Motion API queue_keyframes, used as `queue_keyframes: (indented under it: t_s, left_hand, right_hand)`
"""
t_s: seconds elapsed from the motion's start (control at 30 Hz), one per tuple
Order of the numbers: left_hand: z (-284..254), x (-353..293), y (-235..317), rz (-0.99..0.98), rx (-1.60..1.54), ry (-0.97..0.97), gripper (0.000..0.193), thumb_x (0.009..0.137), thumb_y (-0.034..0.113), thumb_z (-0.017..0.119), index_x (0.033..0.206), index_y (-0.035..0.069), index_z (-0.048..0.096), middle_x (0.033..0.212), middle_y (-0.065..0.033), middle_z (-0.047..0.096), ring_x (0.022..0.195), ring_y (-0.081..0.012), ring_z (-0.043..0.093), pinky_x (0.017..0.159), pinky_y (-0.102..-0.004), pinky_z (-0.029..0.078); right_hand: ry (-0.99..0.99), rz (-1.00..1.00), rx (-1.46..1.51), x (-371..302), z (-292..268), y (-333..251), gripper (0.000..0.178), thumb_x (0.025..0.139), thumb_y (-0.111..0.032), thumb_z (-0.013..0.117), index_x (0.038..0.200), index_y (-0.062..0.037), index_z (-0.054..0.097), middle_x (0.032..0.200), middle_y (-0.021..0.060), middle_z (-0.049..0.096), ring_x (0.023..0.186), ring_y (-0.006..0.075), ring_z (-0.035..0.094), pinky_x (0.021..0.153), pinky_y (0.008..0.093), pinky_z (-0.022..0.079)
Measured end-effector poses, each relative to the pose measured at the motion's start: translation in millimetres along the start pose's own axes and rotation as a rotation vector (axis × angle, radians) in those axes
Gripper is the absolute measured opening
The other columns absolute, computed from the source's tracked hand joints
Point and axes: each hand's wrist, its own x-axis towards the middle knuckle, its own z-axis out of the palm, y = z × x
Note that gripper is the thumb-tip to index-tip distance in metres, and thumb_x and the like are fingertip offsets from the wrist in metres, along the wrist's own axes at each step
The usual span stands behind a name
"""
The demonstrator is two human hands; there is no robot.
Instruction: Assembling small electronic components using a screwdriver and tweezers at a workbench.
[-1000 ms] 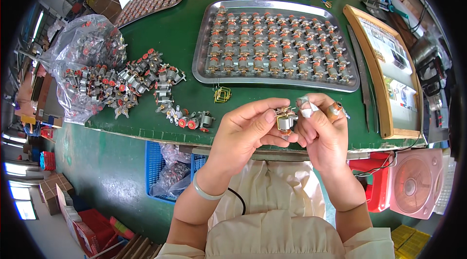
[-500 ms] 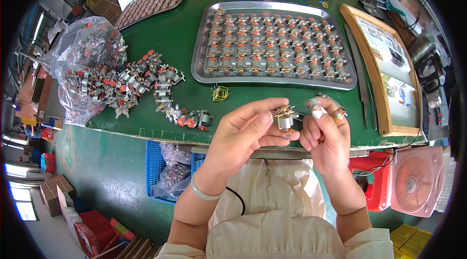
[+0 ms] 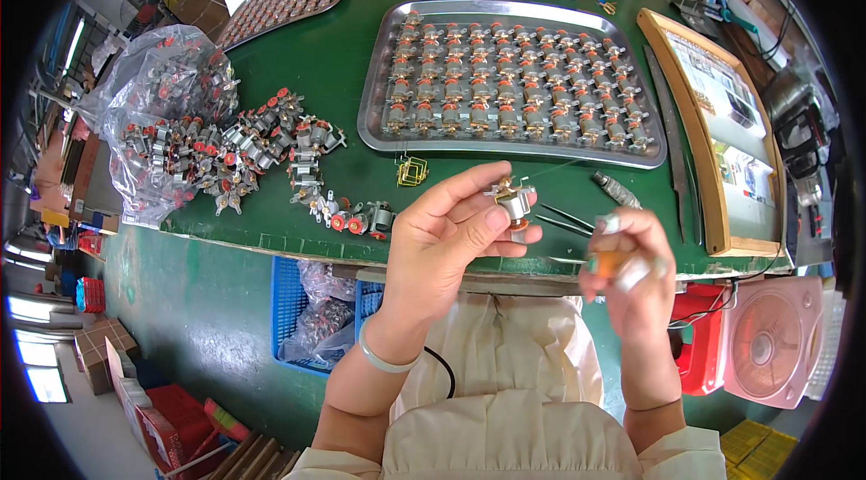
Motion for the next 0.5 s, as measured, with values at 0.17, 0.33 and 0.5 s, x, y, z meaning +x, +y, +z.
queue_keyframes:
  t_s: [0.17,0.33,0.5]
  left_hand:
    - [8.9,-0.6,-0.9,-0.002,-0.275,0.122,0.036,0.086,0.011,0.051,0.12,0.001,0.042,0.105,-0.0158,0.056,0.09,-0.0257,0.06,0.074,-0.0307,0.053]
    - [13.0,1.6,-6.4,0.003,-0.33,0.192,0.035,0.086,0.011,0.051,0.119,0.002,0.042,0.109,-0.0147,0.054,0.092,-0.0249,0.059,0.076,-0.0306,0.052]
    - [15.8,3.2,-9.2,0.023,-0.319,0.225,0.035,0.086,0.012,0.051,0.119,0.002,0.043,0.109,-0.0145,0.055,0.093,-0.0249,0.059,0.076,-0.0301,0.052]
  right_hand:
    - [-0.083,-0.532,-0.764,0.4,6.8,13.3,0.029,0.069,0.007,0.062,0.097,0.0061,0.054,0.091,0.0149,0.055,0.074,0.0204,0.055,0.066,0.0302,0.046]
    - [-0.012,-0.684,-0.875,3.3,17.7,20.4,0.028,0.069,0.008,0.06,0.097,0.0073,0.054,0.088,0.0167,0.054,0.071,0.0215,0.055,0.057,0.0271,0.046]
    - [0.034,-0.64,-0.895,4.6,21.8,22.8,0.029,0.071,0.008,0.06,0.1,0.0068,0.054,0.088,0.0159,0.055,0.069,0.0172,0.053,0.051,0.0232,0.043]
